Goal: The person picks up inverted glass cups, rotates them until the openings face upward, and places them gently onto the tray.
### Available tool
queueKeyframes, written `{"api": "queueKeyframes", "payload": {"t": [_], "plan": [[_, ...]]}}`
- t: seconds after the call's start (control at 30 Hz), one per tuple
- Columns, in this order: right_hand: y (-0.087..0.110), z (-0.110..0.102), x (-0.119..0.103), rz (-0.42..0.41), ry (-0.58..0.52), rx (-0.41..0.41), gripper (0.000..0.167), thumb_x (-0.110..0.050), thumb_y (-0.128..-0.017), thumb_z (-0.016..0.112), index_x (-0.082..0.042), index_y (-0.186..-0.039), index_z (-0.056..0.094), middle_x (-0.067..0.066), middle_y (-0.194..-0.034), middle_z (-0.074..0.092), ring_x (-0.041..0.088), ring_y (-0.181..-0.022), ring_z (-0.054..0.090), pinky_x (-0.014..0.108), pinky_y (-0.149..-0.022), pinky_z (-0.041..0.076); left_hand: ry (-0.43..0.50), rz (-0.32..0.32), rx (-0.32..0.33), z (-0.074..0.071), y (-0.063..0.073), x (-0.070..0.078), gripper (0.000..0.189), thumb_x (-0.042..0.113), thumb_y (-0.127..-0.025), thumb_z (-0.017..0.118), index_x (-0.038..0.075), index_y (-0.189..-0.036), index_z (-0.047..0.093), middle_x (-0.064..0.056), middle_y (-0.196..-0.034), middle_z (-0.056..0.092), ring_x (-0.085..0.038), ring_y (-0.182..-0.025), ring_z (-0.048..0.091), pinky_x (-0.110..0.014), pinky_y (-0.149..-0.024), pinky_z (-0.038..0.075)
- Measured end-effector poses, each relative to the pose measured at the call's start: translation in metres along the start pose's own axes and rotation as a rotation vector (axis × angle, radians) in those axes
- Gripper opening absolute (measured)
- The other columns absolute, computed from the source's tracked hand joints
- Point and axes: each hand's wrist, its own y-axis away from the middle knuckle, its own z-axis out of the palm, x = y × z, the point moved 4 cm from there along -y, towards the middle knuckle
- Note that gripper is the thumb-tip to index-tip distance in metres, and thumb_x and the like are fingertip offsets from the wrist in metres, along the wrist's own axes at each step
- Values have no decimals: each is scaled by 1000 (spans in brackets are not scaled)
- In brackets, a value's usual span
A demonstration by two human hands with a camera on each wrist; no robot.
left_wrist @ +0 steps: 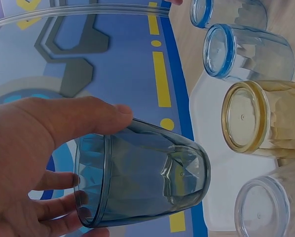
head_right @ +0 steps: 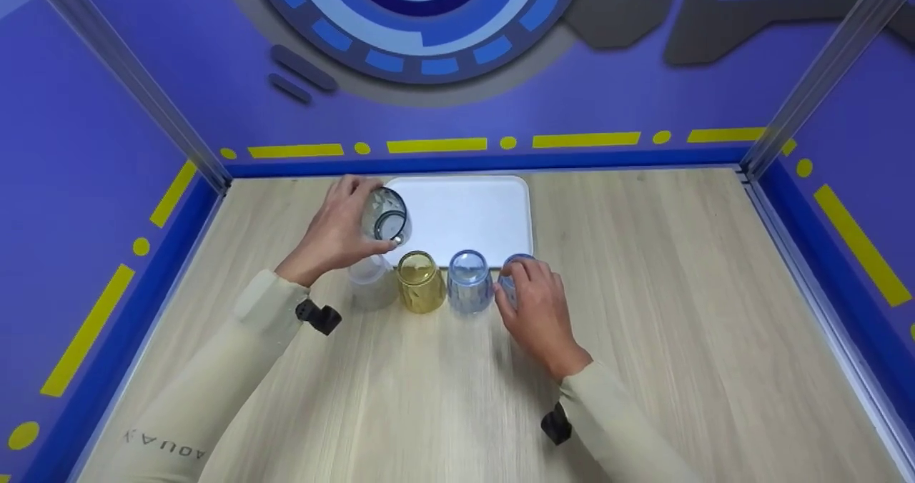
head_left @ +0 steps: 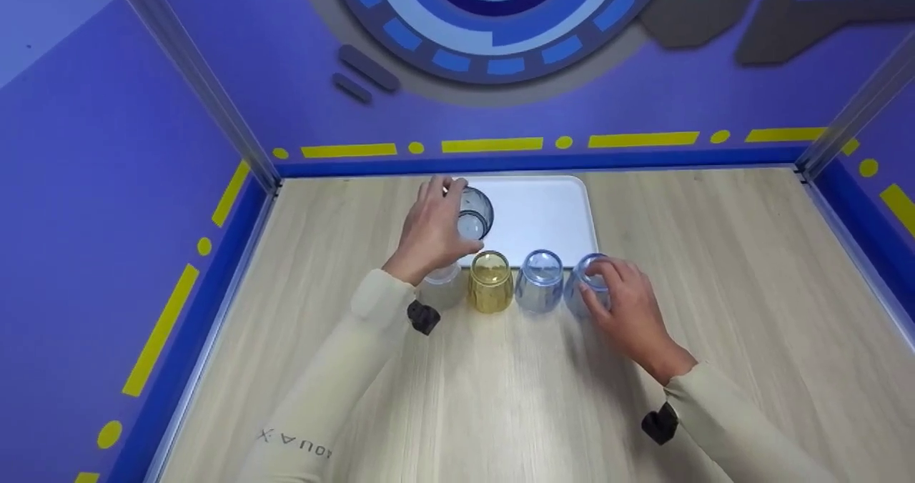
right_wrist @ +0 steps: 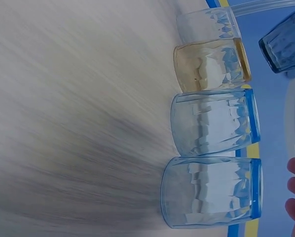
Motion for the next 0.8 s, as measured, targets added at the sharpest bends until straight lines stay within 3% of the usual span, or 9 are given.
{"api": "queueKeyframes", "payload": {"t": [0.5,0.8], "plan": [[2,0,6,29,27,-9,25,-23,-92,66,-8,-110,60,12,-127,54,29,-121,46,51,-102,37,11,8,3,4,-4,-6,87,31,-68,86,10,-140,44,-9,-134,42,-25,-122,41,-41,-95,47],[4,1,10,75,32,-41,25,-24,-92,64,-9,-111,58,11,-130,51,30,-125,43,54,-105,35,18,-20,2,7,-4,-9,89,32,-68,87,10,-142,43,-8,-134,42,-25,-122,40,-40,-96,46]]}}
